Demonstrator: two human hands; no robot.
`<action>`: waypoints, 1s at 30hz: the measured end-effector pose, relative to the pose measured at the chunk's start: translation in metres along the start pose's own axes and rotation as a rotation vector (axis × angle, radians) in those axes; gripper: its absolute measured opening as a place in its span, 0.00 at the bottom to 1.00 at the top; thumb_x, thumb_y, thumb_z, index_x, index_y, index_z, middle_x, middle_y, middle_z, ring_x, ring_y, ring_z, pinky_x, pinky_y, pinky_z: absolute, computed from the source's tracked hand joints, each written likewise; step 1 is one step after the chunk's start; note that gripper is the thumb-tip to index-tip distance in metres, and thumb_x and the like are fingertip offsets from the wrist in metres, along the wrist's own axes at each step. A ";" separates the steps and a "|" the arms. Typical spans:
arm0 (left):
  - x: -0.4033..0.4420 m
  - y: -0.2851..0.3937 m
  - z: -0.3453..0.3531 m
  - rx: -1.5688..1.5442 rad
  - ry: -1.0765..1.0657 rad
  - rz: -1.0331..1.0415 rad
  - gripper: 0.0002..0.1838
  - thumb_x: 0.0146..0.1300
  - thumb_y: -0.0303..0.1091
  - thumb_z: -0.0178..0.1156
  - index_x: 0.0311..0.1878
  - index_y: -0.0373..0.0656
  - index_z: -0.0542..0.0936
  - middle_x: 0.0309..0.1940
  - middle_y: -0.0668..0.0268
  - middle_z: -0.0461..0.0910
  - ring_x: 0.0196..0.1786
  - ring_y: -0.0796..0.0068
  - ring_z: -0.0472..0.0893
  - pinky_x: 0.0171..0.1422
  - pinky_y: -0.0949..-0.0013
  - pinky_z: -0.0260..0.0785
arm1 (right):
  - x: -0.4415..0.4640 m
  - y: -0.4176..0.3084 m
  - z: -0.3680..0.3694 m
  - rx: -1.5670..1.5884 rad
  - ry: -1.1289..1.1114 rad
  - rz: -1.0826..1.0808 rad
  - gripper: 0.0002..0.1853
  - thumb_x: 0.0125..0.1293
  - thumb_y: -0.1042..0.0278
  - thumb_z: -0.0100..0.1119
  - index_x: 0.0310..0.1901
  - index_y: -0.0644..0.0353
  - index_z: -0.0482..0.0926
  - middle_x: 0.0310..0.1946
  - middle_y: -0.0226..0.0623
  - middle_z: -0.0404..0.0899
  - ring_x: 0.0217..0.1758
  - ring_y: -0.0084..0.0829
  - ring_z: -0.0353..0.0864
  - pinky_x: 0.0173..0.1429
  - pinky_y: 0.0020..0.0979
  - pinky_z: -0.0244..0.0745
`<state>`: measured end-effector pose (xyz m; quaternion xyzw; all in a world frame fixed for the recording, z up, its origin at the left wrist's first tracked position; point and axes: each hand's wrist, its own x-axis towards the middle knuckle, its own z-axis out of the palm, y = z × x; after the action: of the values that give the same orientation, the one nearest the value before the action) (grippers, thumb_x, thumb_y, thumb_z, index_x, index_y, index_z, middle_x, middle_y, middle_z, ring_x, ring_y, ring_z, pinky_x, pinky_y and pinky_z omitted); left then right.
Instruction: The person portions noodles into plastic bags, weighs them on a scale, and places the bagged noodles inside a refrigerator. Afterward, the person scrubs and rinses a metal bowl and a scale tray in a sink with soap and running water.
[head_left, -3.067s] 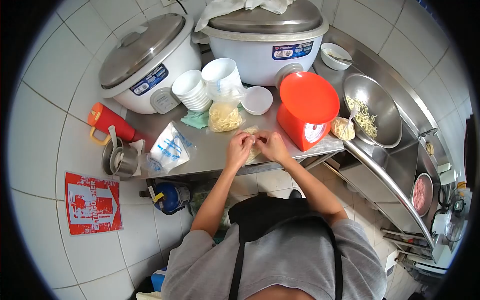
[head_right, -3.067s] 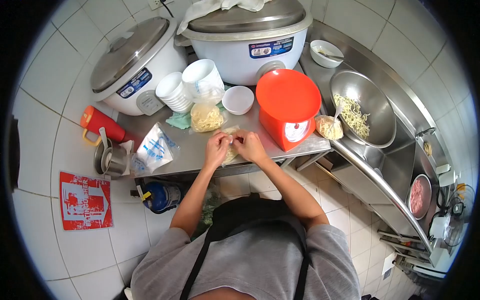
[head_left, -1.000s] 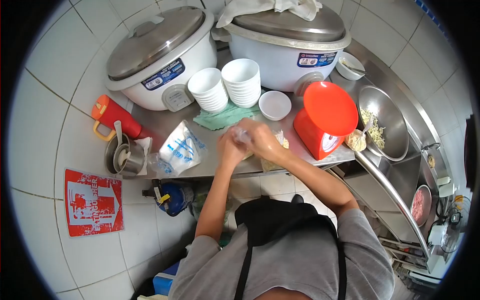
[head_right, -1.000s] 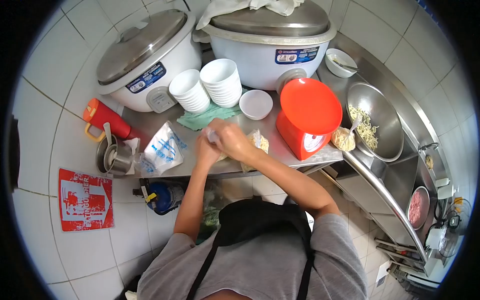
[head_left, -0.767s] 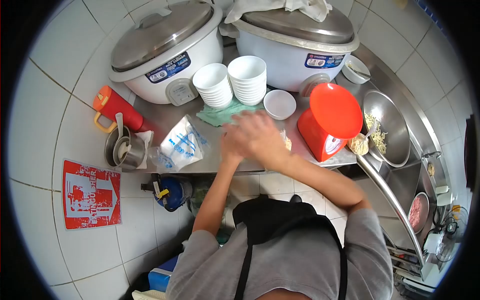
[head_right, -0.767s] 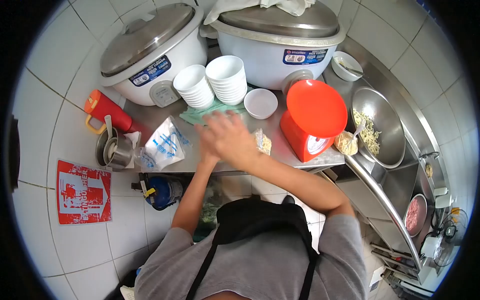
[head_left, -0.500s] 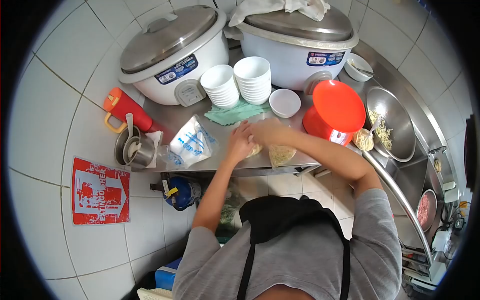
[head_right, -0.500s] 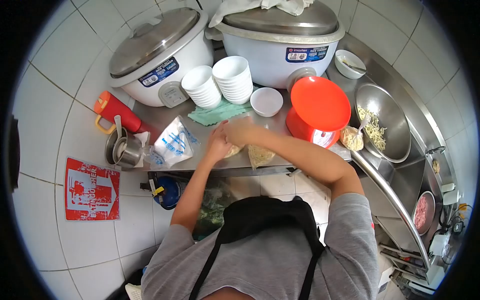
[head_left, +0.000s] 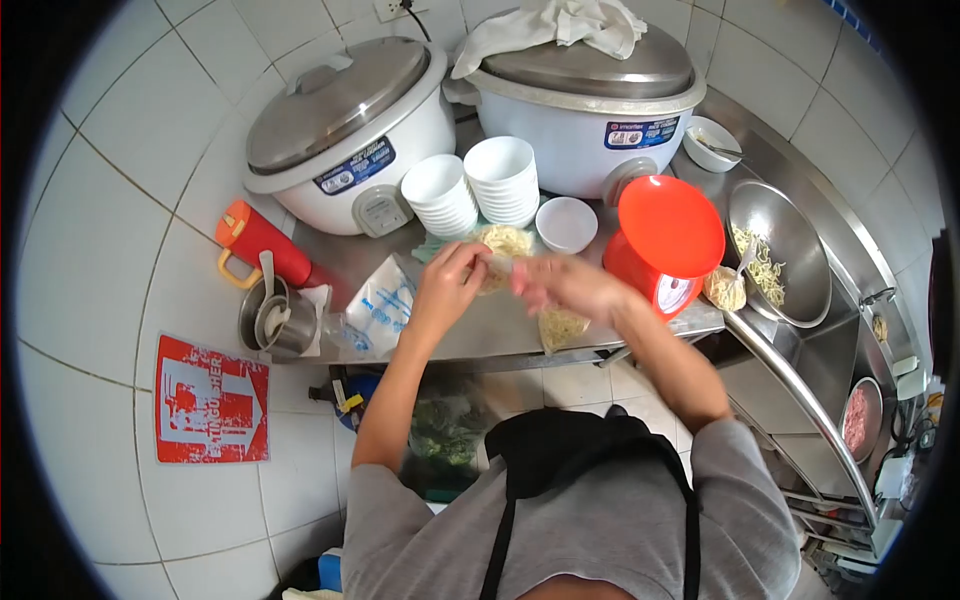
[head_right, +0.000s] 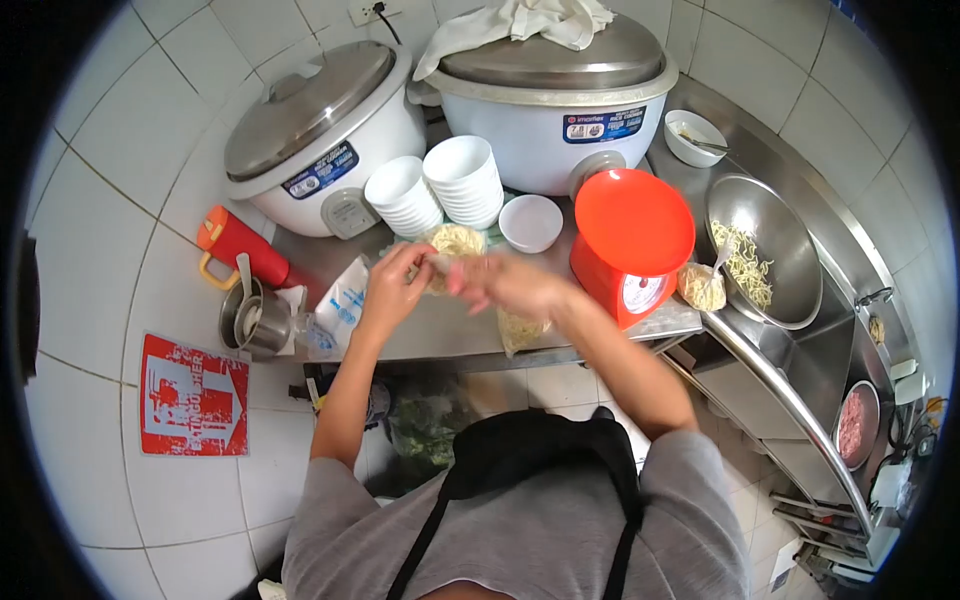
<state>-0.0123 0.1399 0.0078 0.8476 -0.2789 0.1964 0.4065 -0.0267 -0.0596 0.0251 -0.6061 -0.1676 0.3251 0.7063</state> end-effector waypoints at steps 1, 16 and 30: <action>0.003 0.021 -0.012 -0.108 0.020 -0.049 0.05 0.50 0.22 0.58 0.33 0.37 0.77 0.28 0.64 0.74 0.31 0.66 0.74 0.36 0.69 0.66 | -0.014 0.001 0.019 0.180 -0.052 -0.031 0.14 0.66 0.55 0.47 0.35 0.59 0.74 0.29 0.27 0.71 0.30 0.20 0.70 0.38 0.25 0.69; -0.045 -0.009 0.037 -0.376 0.171 -0.369 0.08 0.51 0.20 0.56 0.35 0.41 0.77 0.35 0.66 0.73 0.37 0.73 0.74 0.40 0.74 0.65 | 0.040 0.031 0.003 -0.987 0.339 -0.683 0.07 0.51 0.77 0.56 0.33 0.67 0.79 0.28 0.46 0.75 0.29 0.44 0.75 0.35 0.35 0.70; -0.070 -0.029 0.011 -0.885 -0.366 -0.596 0.15 0.67 0.34 0.45 0.53 0.36 0.71 0.42 0.70 0.74 0.44 0.83 0.70 0.51 0.78 0.62 | 0.053 0.005 0.014 -0.516 0.354 -0.574 0.05 0.58 0.79 0.53 0.34 0.66 0.78 0.33 0.35 0.77 0.31 0.26 0.75 0.35 0.25 0.71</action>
<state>-0.0468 0.1681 -0.0546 0.6585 -0.1492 -0.2127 0.7063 0.0019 -0.0136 0.0149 -0.7382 -0.2814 -0.0466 0.6113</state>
